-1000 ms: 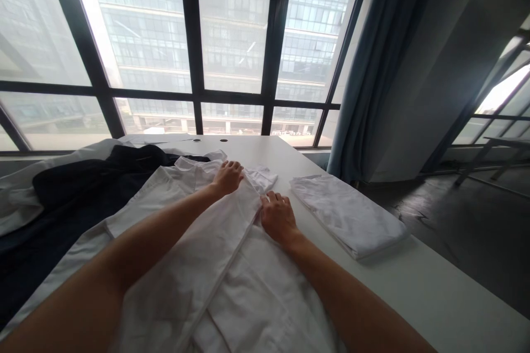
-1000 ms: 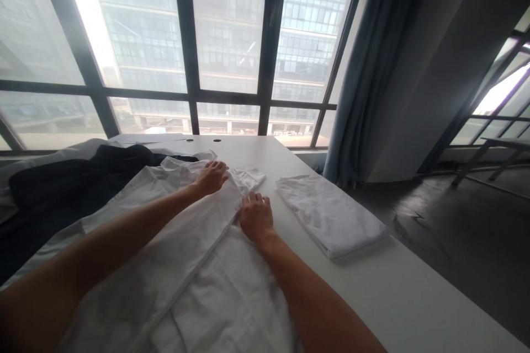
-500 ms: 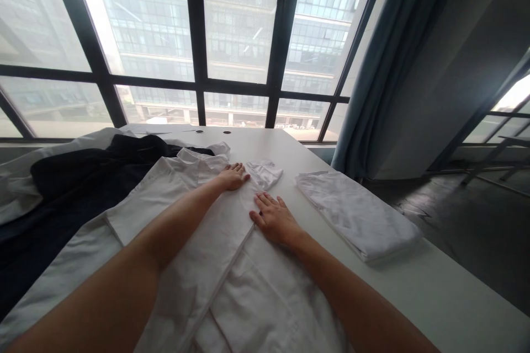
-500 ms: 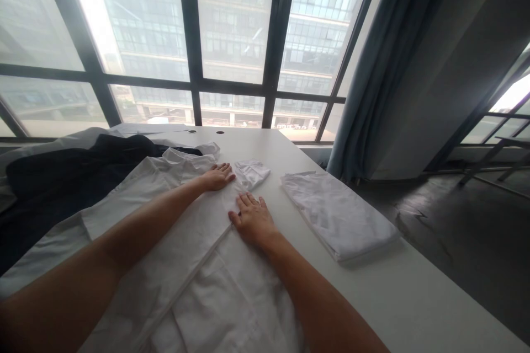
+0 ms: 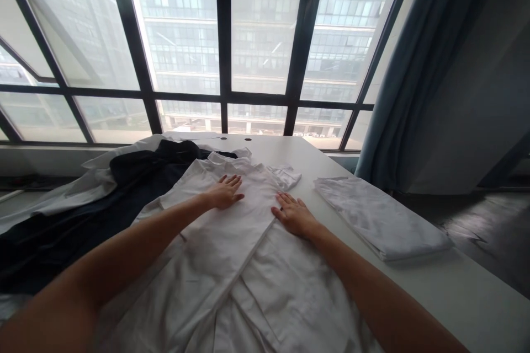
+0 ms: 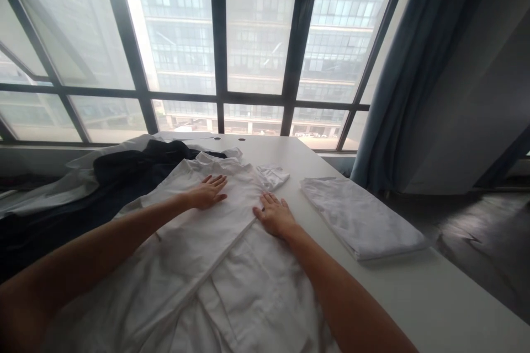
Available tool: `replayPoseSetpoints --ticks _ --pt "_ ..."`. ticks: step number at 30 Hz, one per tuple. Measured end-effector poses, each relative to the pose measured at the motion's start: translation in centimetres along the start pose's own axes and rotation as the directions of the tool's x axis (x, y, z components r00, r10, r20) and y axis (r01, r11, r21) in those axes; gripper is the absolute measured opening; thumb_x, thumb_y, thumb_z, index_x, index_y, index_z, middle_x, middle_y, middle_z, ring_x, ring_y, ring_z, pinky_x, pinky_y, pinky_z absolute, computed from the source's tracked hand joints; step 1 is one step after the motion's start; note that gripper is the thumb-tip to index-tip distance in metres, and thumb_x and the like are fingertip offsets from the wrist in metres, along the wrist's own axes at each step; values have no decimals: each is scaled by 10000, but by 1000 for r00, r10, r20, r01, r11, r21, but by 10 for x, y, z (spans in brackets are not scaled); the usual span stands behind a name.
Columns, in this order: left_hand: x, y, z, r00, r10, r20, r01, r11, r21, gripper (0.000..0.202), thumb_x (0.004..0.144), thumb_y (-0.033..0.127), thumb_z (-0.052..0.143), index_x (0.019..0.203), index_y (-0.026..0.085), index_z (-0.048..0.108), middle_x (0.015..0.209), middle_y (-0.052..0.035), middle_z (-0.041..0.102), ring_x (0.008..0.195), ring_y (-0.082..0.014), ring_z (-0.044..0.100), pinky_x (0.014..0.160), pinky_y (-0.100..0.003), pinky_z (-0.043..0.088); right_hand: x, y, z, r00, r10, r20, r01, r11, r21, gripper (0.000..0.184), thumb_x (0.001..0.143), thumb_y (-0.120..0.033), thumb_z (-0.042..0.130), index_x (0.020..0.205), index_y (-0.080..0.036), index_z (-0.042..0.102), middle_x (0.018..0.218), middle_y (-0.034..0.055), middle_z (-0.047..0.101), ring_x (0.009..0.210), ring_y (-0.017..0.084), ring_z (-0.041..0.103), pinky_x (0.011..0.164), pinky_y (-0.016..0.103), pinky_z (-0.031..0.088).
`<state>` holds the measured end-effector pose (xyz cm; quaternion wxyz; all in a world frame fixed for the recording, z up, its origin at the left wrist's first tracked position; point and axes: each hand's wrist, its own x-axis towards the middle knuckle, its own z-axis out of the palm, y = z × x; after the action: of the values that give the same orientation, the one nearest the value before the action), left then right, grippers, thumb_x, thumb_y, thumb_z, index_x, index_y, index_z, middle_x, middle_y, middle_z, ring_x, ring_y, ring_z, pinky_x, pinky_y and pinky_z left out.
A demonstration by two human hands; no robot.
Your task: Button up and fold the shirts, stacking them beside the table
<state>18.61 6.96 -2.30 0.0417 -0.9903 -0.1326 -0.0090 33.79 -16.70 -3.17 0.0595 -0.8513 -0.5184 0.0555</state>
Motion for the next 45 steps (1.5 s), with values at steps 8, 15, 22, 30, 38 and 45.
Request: replayPoseSetpoints --ticks 8,15,22,30,38,45 --pt "-142 -93 12 918 -380 112 383 924 -3 668 1002 480 154 1546 98 218 1610 -119 124 1494 -237 112 1183 -487 117 10 2 -2 1000 4 27 -2 999 -54 688 987 -518 219 1555 -129 208 1627 54 123 1494 202 119 1192 426 131" --pt "-192 -69 3 891 -446 86 451 892 -45 621 1003 452 252 1498 87 338 1587 -194 194 1461 -308 226 1142 -477 256 -3 1 7 988 62 -139 -75 993 -94 632 996 -437 282 1474 -33 375 1550 212 317 1427 287 296 1134 398 245" --pt "-224 -40 -36 806 -583 102 583 812 32 483 875 378 574 1255 80 596 1251 -237 610 1167 -346 590 962 -394 460 -30 5 -4 972 194 -132 -200 979 -30 501 967 -343 409 1373 -69 513 1339 251 531 1259 335 487 1035 440 357" --pt "-261 -33 -46 697 -660 282 709 576 -407 707 719 357 718 1348 134 485 1194 -157 653 943 -282 683 651 -278 550 -72 30 -38 986 138 94 -166 862 480 747 813 -346 661 1481 -145 396 1179 147 637 857 189 638 720 265 512" --pt "-297 -27 -78 844 -375 383 527 443 -725 990 590 330 802 1458 216 341 830 -3 640 516 -143 569 437 -227 413 -75 35 -44 941 276 196 -327 891 316 409 789 -436 686 1005 -89 712 706 91 648 604 165 572 503 249 442" --pt "-265 25 -86 974 -167 153 218 510 -832 549 763 346 631 1279 201 512 737 53 501 501 -69 460 441 -176 379 -70 31 -34 955 235 181 -281 912 298 318 638 -404 803 597 -139 632 550 49 578 499 153 525 445 255 377"
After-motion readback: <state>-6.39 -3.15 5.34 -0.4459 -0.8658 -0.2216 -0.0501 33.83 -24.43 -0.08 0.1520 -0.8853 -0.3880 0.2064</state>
